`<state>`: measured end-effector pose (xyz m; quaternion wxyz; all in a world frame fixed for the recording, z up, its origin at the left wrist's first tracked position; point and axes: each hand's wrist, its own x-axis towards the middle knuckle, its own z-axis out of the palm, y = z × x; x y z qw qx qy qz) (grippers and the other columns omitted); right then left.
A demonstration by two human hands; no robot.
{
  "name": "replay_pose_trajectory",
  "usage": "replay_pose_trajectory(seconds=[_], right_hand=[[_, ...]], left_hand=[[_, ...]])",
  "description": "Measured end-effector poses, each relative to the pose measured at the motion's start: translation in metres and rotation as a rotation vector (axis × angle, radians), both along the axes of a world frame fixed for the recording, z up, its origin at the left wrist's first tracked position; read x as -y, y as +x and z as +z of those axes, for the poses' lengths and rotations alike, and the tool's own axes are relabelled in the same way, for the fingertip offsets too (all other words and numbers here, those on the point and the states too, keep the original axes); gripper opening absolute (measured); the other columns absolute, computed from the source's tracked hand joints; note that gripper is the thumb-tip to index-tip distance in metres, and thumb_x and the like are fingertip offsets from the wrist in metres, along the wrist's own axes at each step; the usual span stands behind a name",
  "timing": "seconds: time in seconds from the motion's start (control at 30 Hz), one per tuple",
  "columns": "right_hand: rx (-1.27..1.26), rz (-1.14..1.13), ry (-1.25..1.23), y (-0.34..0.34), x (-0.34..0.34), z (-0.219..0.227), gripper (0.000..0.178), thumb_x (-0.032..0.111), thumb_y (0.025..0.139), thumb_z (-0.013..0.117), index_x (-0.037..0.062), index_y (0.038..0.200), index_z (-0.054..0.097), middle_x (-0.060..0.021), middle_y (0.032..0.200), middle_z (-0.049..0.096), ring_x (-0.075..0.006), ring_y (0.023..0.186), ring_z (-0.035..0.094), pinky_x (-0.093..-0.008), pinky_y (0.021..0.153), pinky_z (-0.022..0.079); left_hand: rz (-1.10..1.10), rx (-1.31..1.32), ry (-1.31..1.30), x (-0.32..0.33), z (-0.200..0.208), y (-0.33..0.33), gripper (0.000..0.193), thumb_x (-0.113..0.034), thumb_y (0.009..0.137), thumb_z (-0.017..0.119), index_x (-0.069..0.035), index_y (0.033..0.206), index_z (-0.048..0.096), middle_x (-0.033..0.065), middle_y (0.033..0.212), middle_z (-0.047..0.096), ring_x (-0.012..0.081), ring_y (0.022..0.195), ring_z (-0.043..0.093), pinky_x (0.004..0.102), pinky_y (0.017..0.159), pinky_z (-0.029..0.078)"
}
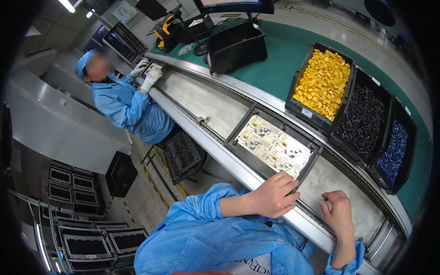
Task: Assembling electronic components onto a printed circuit board on a conveyor belt.
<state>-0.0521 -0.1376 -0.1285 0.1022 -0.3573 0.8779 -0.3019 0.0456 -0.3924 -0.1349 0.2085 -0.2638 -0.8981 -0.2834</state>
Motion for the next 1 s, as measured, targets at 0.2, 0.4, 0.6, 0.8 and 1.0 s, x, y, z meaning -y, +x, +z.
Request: replay_pose_trajectory(seconds=[0.2,0.4,0.6,0.8,1.0], right_hand=[[-0.01,0.032,0.034,-0.001,-0.001,0.0,0.019,0.009,0.075,0.072,-0.0002,0.092,0.07,-0.0172,0.087,0.069,-0.0354,0.086,0.063,-0.043,0.079,0.051],[-0.035,0.071,0.054,-0.002,-0.002,0.006,0.019,0.015,0.08,0.071,0.0022,0.095,0.07,-0.0155,0.086,0.069,-0.0352,0.087,0.063,-0.0425,0.079,0.051],[-0.062,0.122,0.12,0.0,-0.009,0.0,0.02,0.017,0.082,0.07,0.0033,0.097,0.07,-0.0149,0.085,0.068,-0.035,0.087,0.063,-0.0438,0.081,0.051],[-0.051,0.154,0.117,0.001,-0.009,0.001,0.02,0.017,0.083,0.07,0.0033,0.097,0.07,-0.0149,0.085,0.067,-0.0351,0.088,0.063,-0.0436,0.082,0.051],[-0.055,0.134,0.136,-0.003,-0.011,-0.003,0.021,0.017,0.083,0.071,0.0032,0.098,0.07,-0.0148,0.085,0.067,-0.0354,0.087,0.063,-0.0438,0.082,0.051]], left_hand=[[-0.061,0.008,0.015,0.0,0.001,-0.006,0.04,-0.021,0.065,0.075,0.002,0.096,0.065,0.0219,0.106,0.06,0.0342,0.094,0.058,0.0461,0.084,0.047],[0.011,-0.009,-0.058,-0.002,0.013,-0.006,0.032,-0.015,0.072,0.074,0.0,0.099,0.067,0.0153,0.106,0.063,0.0313,0.091,0.059,0.0442,0.082,0.048],[0.079,-0.123,-0.021,0.006,0.076,-0.003,0.031,-0.013,0.069,0.075,-0.001,0.097,0.069,0.0132,0.104,0.069,0.0296,0.086,0.062,0.043,0.078,0.051],[-0.078,-0.19,-0.091,0.006,0.188,0.001,0.033,-0.017,0.069,0.076,-0.001,0.097,0.07,0.0136,0.103,0.071,0.0269,0.084,0.061,0.0399,0.067,0.051],[-0.062,-0.132,-0.366,0.0,0.229,-0.001,0.038,-0.022,0.077,0.071,-0.002,0.109,0.067,0.0135,0.107,0.07,0.0255,0.087,0.063,0.0406,0.068,0.053]])
